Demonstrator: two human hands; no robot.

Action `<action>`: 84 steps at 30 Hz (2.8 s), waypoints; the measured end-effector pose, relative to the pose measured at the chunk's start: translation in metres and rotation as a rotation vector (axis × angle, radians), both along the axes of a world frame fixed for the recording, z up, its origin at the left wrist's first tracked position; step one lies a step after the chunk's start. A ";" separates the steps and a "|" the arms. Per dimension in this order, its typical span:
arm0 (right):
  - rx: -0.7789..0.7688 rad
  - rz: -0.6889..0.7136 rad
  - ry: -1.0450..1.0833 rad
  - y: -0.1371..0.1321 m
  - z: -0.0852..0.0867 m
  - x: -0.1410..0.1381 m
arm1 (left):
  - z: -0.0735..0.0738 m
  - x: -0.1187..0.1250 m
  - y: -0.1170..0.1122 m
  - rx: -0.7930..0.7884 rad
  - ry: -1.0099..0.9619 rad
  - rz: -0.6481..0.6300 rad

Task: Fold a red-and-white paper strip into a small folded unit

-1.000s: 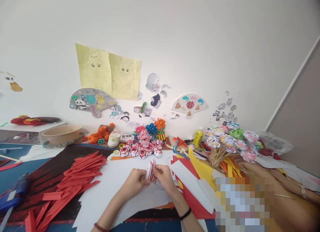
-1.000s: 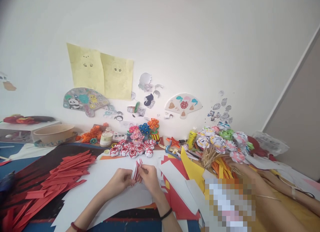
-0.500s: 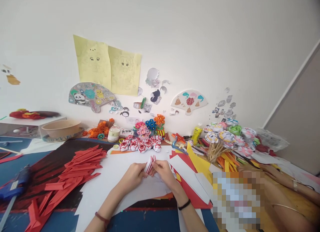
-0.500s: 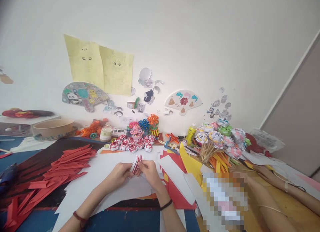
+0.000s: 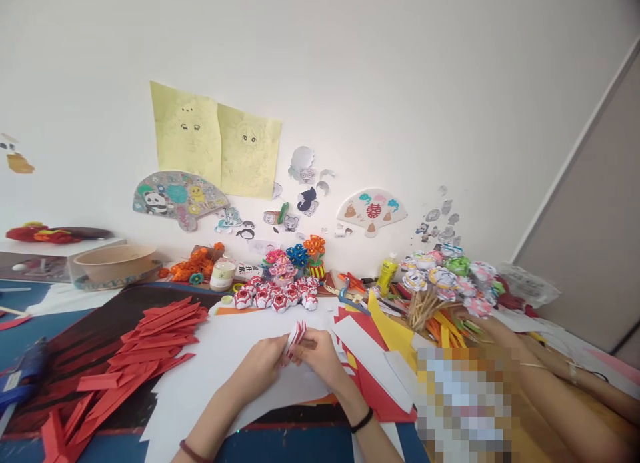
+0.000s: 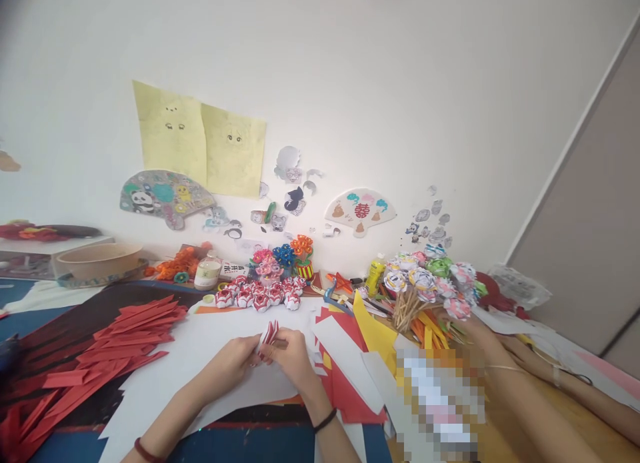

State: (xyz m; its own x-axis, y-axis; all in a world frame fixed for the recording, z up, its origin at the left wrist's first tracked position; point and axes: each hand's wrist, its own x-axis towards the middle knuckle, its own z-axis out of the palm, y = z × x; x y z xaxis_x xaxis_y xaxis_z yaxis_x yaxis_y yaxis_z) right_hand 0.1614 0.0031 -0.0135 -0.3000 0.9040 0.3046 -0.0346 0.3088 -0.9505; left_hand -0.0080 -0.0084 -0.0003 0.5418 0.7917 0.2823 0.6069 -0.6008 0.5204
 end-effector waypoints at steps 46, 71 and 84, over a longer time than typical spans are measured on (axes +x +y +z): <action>-0.009 -0.462 0.168 0.018 0.010 0.035 | -0.020 0.021 0.011 0.120 0.064 0.156; 0.061 -0.839 0.220 0.022 0.005 0.049 | -0.012 0.033 -0.011 0.336 0.005 0.108; 0.071 -0.949 0.405 0.028 0.002 0.067 | -0.006 0.050 -0.009 0.419 0.239 0.091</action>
State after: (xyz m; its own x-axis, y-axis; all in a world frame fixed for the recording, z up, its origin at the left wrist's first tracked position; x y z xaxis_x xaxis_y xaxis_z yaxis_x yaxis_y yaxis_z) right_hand 0.2281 0.0307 -0.0112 0.6636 0.6913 0.2858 -0.0611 0.4309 -0.9003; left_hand 0.0421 -0.0174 -0.0062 0.5639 0.6838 0.4630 0.7399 -0.6674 0.0846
